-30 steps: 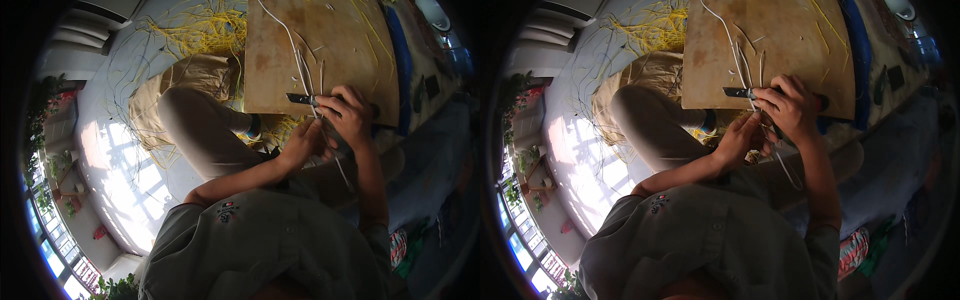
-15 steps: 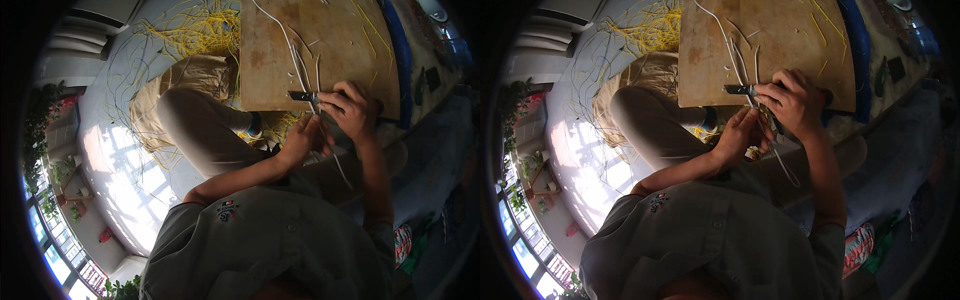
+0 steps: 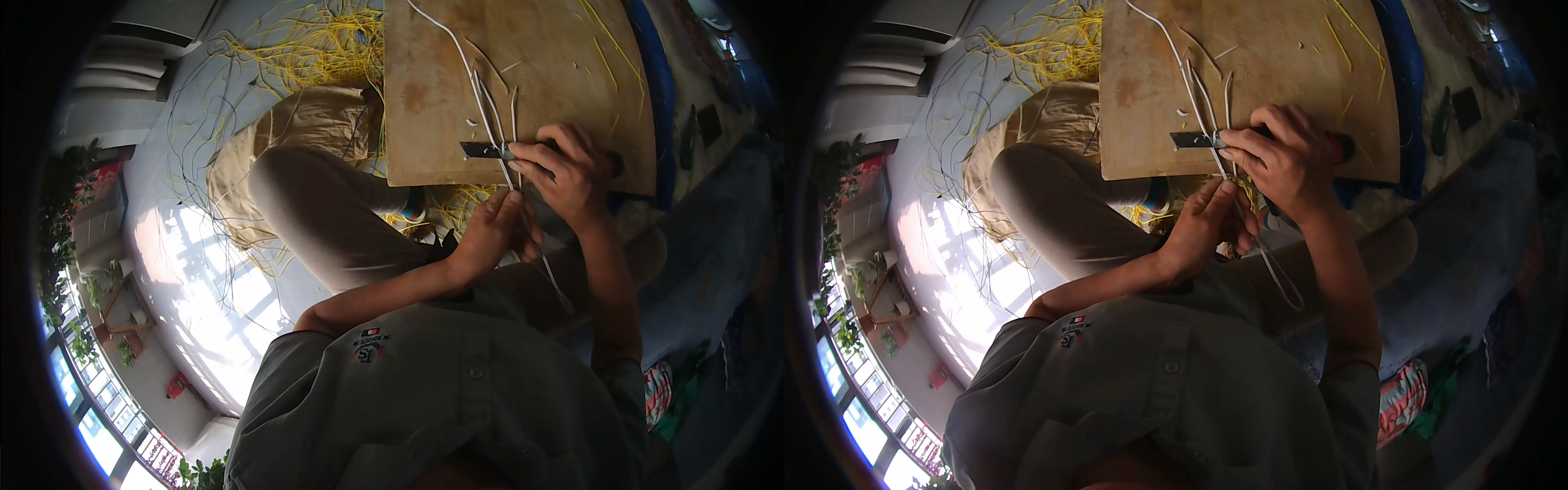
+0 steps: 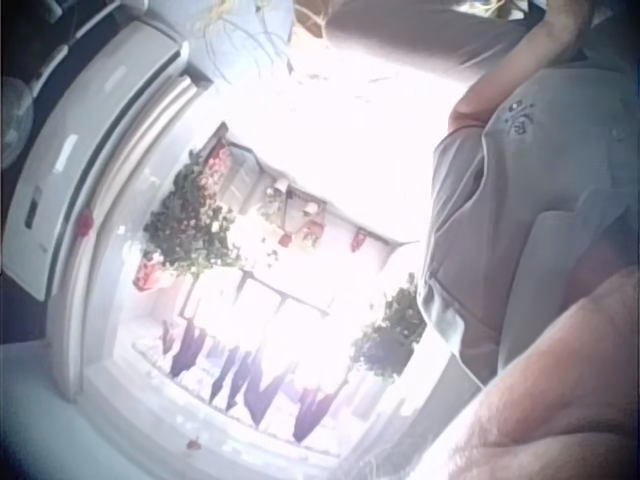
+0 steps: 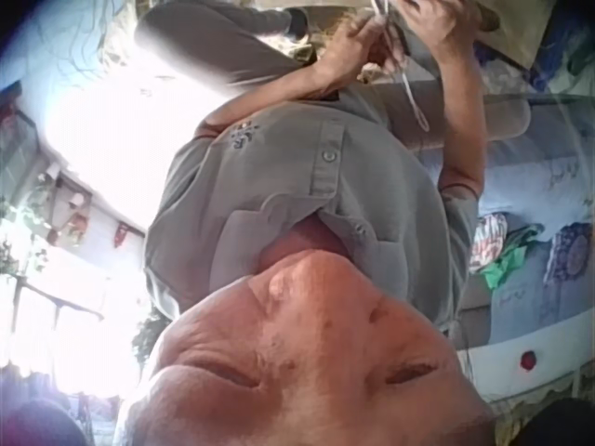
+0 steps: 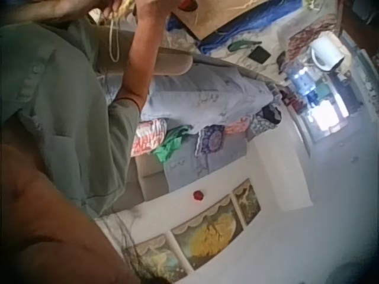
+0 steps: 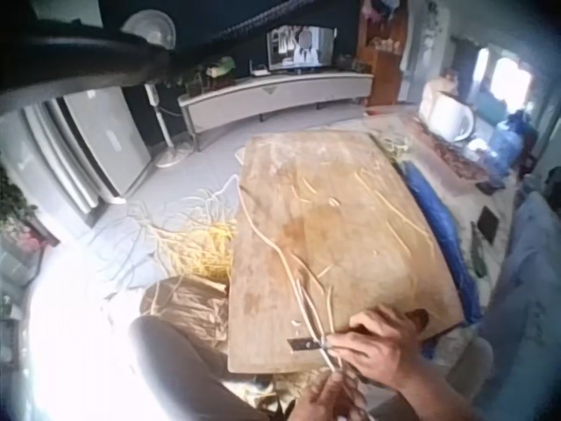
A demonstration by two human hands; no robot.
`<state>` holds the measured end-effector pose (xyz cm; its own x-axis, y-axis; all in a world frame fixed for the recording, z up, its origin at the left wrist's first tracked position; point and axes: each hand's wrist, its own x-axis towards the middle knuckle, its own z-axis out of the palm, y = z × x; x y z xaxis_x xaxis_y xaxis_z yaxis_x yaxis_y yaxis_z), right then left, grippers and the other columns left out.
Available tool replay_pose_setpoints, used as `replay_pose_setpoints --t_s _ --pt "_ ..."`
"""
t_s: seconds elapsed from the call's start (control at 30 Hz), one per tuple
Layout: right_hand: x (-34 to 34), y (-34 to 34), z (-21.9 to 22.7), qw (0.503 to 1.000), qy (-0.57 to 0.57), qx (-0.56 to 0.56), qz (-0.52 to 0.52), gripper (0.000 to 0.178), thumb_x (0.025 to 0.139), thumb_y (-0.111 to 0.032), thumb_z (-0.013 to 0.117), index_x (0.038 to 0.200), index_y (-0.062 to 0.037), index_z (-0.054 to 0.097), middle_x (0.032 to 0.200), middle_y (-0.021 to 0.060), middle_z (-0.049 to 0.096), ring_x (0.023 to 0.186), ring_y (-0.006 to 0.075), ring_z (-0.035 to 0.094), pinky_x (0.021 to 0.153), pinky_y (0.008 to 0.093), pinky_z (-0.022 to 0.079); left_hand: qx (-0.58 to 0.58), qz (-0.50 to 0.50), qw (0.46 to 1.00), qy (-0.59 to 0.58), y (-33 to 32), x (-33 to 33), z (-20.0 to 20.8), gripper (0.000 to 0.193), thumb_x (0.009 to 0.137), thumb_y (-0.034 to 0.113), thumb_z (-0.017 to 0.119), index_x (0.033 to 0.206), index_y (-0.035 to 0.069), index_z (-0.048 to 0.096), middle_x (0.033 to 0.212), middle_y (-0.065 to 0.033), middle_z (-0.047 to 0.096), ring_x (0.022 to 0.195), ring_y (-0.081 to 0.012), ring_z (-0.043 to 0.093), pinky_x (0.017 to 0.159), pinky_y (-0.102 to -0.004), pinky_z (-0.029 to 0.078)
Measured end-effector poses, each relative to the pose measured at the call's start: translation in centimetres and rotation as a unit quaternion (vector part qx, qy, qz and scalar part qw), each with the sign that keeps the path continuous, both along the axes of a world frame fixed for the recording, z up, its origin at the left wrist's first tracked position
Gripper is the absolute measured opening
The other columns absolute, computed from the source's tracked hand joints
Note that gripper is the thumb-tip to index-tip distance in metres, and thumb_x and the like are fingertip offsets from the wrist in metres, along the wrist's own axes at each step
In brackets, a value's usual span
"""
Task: The person sits on the floor and strips the outer insulation from white electrical wires using a utility knife. They hold the wire against a wooden board and carefully scrape away the coating to expose the inner conductors.
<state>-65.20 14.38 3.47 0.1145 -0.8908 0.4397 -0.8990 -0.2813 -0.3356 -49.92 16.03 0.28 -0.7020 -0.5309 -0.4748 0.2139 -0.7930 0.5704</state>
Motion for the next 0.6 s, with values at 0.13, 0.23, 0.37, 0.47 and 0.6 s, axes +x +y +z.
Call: replay_pose_setpoints --t_s 0.13,0.23,0.37,0.47,0.6 --pt "-0.3 -0.4 -0.4 1.000 -0.007 -0.008 0.002 0.018 0.066 -0.021 0.072 0.083 -0.0170 0.068 0.077 -0.0012 0.051 0.074 0.0195 0.052 0.064 0.0326 0.044 0.006 -0.003 1.000 0.004 -0.3 0.0 0.1 0.029 0.098 0.028 0.033 0.090 0.004 0.048 0.068 -0.0106 0.058 0.051 -0.0153 0.055 0.050 -0.0271 0.047" --pt "-0.3 -0.4 -0.6 1.000 -0.003 -0.016 0.002 0.019 0.065 -0.021 0.072 0.083 -0.0172 0.068 0.078 -0.0014 0.051 0.074 0.0195 0.052 0.063 0.0326 0.044 0.012 0.000 1.000 0.003 -0.2 0.0 0.1 0.029 0.098 0.029 0.033 0.092 0.004 0.048 0.068 -0.0104 0.058 0.051 -0.0152 0.055 0.050 -0.0269 0.046" --pt "-0.5 -0.4 -0.7 0.999 0.000 -0.036 0.009 0.019 0.065 -0.020 0.072 0.083 -0.0171 0.068 0.078 -0.0015 0.052 0.075 0.0197 0.053 0.062 0.0327 0.044 0.027 0.008 1.000 -0.004 -0.2 0.0 0.2 0.029 0.098 0.029 0.033 0.092 0.005 0.048 0.069 -0.0098 0.058 0.051 -0.0150 0.055 0.050 -0.0265 0.046" --pt "-1.1 0.2 -0.9 0.999 -0.002 -0.032 -0.002 0.019 0.065 -0.019 0.072 0.083 -0.0168 0.068 0.078 -0.0012 0.052 0.075 0.0199 0.053 0.062 0.0329 0.044 0.027 0.012 1.000 -0.012 -0.3 -0.2 0.6 0.028 0.098 0.028 0.033 0.092 0.005 0.048 0.069 -0.0098 0.058 0.052 -0.0149 0.055 0.050 -0.0266 0.046" --pt "-0.9 0.3 -0.7 1.000 0.009 -0.025 -0.011 0.019 0.065 -0.018 0.072 0.083 -0.0170 0.068 0.078 -0.0003 0.051 0.075 0.0201 0.053 0.062 0.0332 0.044 0.023 0.015 1.000 -0.008 0.0 -0.3 0.3 0.028 0.098 0.028 0.033 0.092 0.005 0.048 0.069 -0.0098 0.058 0.051 -0.0149 0.054 0.050 -0.0268 0.046"
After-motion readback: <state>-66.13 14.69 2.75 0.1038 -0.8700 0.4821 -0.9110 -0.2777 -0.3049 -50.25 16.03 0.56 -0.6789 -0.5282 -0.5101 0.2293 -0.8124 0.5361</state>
